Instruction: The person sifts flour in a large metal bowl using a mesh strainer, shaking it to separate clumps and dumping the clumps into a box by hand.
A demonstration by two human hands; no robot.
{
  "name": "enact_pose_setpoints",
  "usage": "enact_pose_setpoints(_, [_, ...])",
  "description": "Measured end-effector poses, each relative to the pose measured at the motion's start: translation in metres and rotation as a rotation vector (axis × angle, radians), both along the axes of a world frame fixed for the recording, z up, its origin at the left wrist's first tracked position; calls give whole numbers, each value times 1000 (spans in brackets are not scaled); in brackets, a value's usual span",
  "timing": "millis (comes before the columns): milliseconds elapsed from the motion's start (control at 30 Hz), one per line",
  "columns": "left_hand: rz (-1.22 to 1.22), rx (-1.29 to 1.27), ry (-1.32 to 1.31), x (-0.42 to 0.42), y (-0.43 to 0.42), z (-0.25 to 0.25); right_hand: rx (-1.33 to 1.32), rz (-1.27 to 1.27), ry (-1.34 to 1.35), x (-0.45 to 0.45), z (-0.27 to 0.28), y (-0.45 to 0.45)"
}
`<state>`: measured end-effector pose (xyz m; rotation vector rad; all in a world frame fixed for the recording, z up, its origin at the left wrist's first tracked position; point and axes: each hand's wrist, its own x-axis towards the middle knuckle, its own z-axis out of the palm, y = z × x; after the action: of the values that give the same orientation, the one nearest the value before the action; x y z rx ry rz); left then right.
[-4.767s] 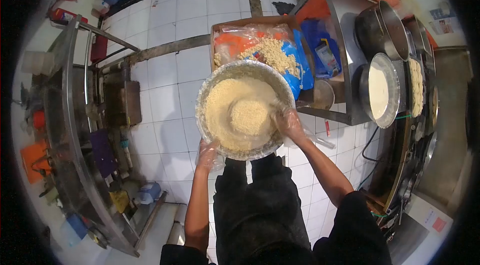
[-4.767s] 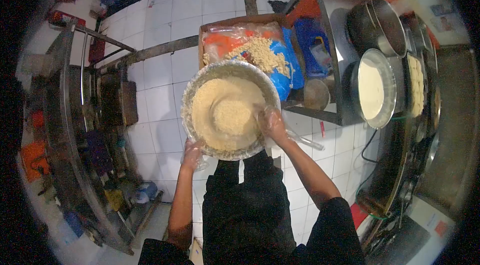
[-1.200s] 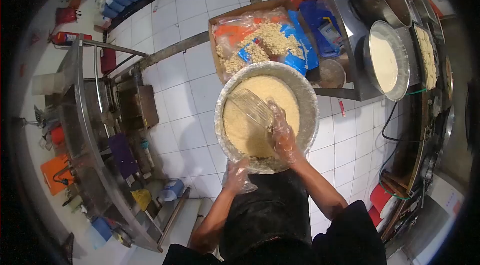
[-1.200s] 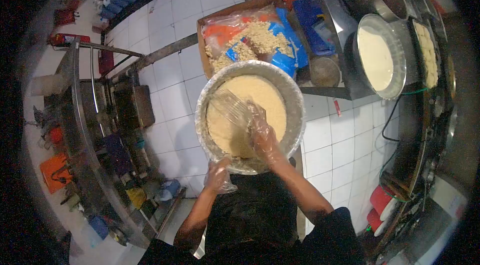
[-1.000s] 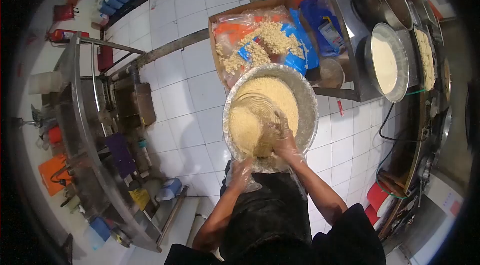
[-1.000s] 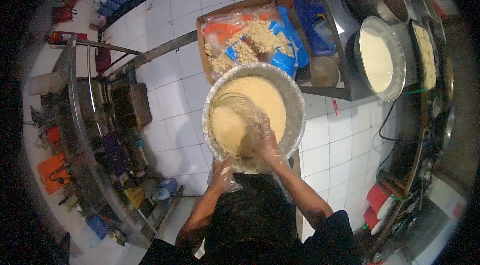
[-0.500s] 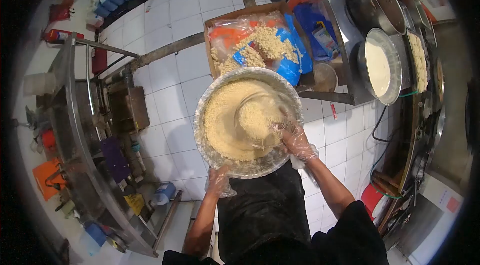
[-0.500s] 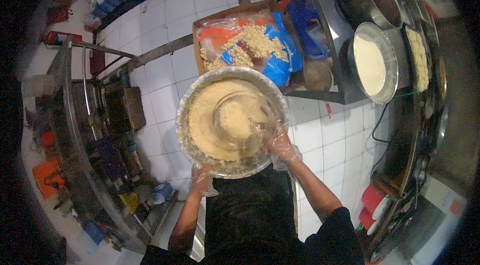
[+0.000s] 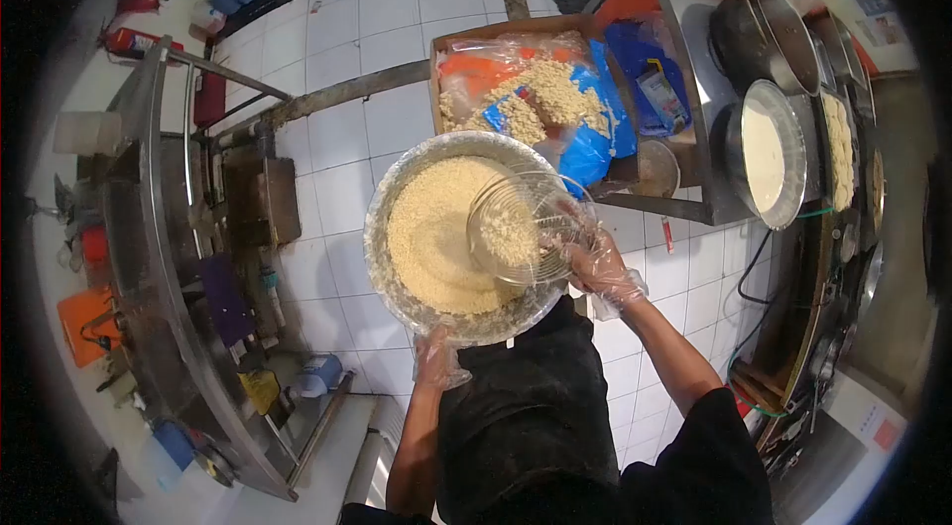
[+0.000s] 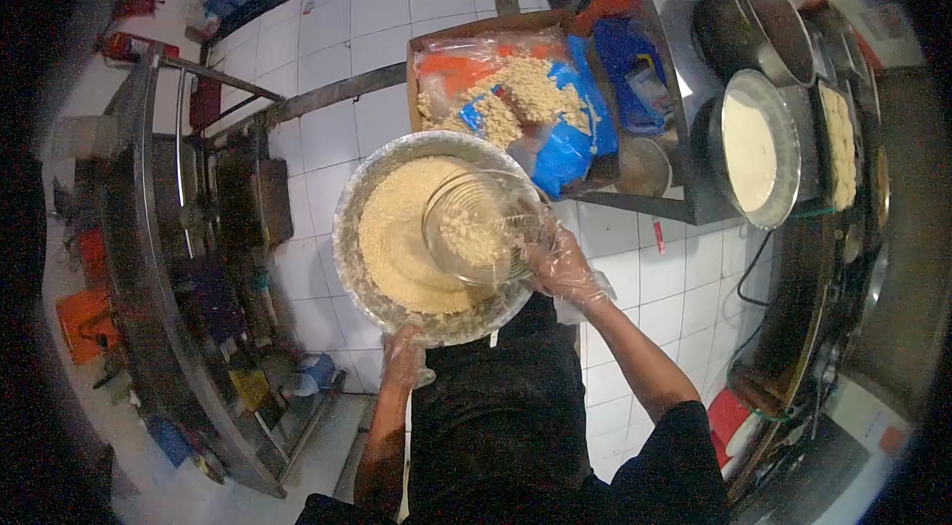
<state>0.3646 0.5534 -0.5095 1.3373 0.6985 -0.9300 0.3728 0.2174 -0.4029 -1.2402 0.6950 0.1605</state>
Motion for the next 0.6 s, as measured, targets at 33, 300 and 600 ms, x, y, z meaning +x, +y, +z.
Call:
enact_pose_setpoints(33, [24, -11, -42, -6, 7, -14, 23, -34, 1, 4, 3, 2])
enact_pose_setpoints(300, [162, -57, -15, -11, 25, -31, -518, -266, 104, 49, -16, -52])
enact_pose_setpoints(600, [226, -447, 181, -43, 81, -37, -1628, -49, -299, 73, -58, -110])
